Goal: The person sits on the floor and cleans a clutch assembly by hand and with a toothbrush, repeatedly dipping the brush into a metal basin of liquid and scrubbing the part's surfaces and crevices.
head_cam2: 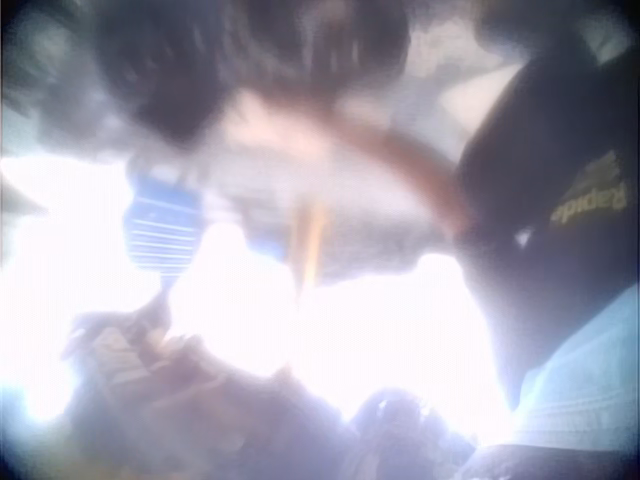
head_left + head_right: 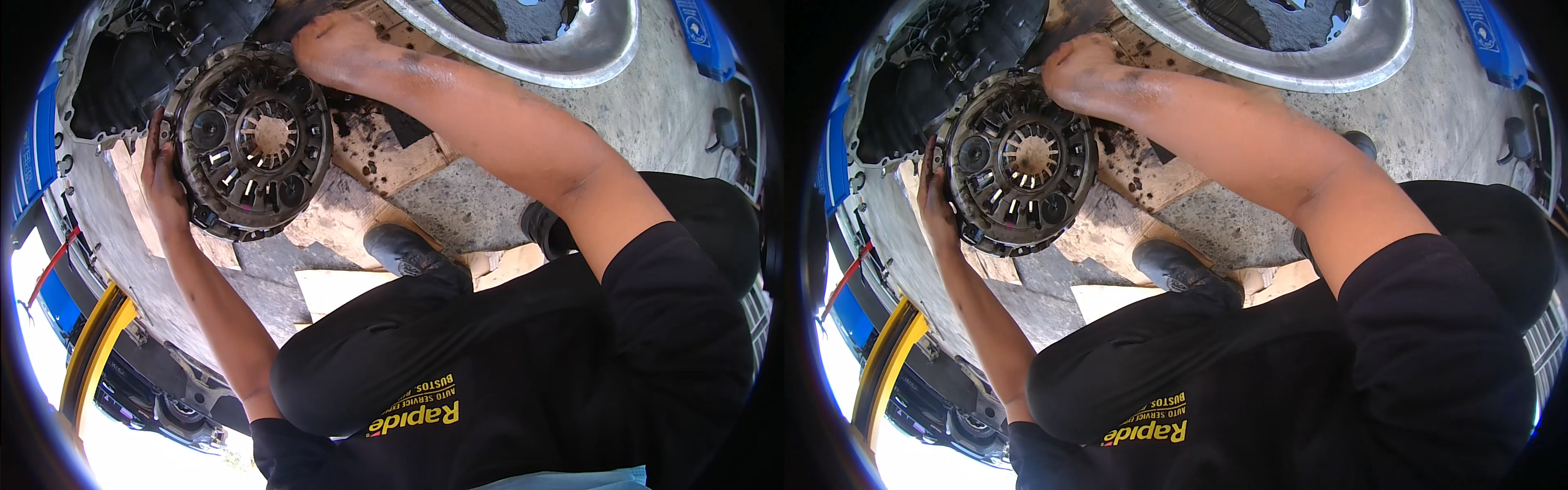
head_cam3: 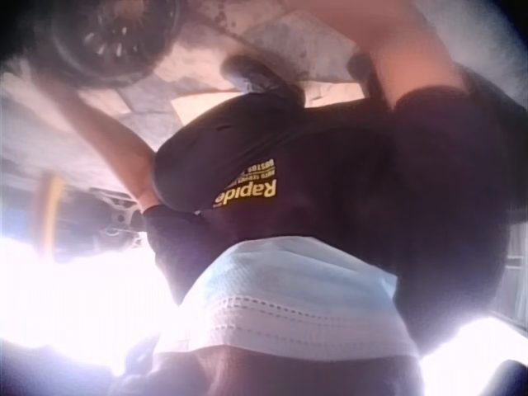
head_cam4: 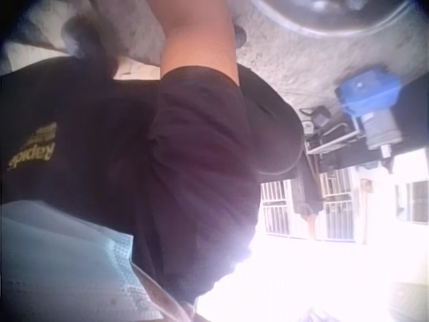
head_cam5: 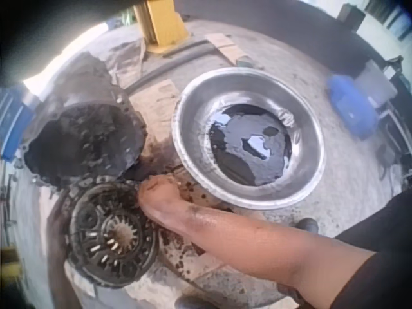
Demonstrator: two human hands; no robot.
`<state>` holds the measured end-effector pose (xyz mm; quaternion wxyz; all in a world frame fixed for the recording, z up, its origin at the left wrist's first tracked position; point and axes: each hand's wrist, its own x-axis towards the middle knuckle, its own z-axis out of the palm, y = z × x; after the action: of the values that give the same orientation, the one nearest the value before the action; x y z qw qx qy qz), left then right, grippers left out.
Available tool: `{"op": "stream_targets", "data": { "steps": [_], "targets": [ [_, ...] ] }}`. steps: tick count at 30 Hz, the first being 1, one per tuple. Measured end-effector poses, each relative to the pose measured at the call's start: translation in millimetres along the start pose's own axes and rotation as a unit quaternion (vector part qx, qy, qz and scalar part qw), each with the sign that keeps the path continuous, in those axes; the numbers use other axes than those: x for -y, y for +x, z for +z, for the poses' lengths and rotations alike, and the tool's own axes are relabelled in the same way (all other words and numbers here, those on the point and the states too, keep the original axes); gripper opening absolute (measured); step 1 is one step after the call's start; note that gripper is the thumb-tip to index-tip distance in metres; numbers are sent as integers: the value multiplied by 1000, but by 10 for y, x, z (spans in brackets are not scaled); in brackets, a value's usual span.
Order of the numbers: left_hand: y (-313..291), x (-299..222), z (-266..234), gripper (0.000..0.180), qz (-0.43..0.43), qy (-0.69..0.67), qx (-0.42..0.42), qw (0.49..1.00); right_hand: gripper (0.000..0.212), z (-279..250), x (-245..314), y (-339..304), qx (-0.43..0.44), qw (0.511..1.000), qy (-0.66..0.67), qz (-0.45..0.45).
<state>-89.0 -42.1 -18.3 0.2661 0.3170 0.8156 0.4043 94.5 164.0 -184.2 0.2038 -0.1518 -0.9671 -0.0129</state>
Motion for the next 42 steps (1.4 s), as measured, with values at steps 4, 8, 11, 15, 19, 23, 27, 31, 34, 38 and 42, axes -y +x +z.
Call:
{"op": "stream_targets", "data": {
  "steps": [4, 8, 11, 15, 19, 23, 27, 31, 34, 38, 42],
  "targets": [
    [8, -44, 51, 50, 13, 20, -2, 1000, 15, 142, -182, 631, -89, 988, -123, -14],
    [-31, -155, 125, 49, 24, -16, -9, 1000, 23, 405, -281, 887, -177, 873, -449, 72],
    [-13, -135, 99, 50, 28, -24, 1, 999, 23, 409, -277, 632, -78, 921, -373, 78],
    [-187, -93, -7, 49, 7, 39, -24, 999, 13, 113, 124, 304, 161, 985, 63, -30],
    [-30, -203, 145, 48, 28, -16, 2, 999, 13, 419, -236, 487, -118, 980, 82, 141],
    [-33, -74, 51, 49, 9, -56, 5, 998, 12, 363, -292, 432, -24, 999, -18, -28],
    [-99, -101, 49, 49, 17, 9, 4, 1000, 13, 76, -66, 386, 34, 994, 75, -76],
    [-85, -183, 129, 48, 41, 4, -1, 999, 17, 1, -237, 562, -46, 991, 101, -74],
    [-87, -167, 102, 48, 45, 49, -12, 998, 21, 84, -248, 760, -72, 966, 233, -82],
    [-68, -186, 113, 48, 47, 67, -8, 997, 21, 350, -159, 824, 169, 243, 955, 24],
    [-70, -267, 192, 49, 35, 27, -1, 999, 22, 283, -81, 848, 337, -101, 931, 100]
  ]
}}
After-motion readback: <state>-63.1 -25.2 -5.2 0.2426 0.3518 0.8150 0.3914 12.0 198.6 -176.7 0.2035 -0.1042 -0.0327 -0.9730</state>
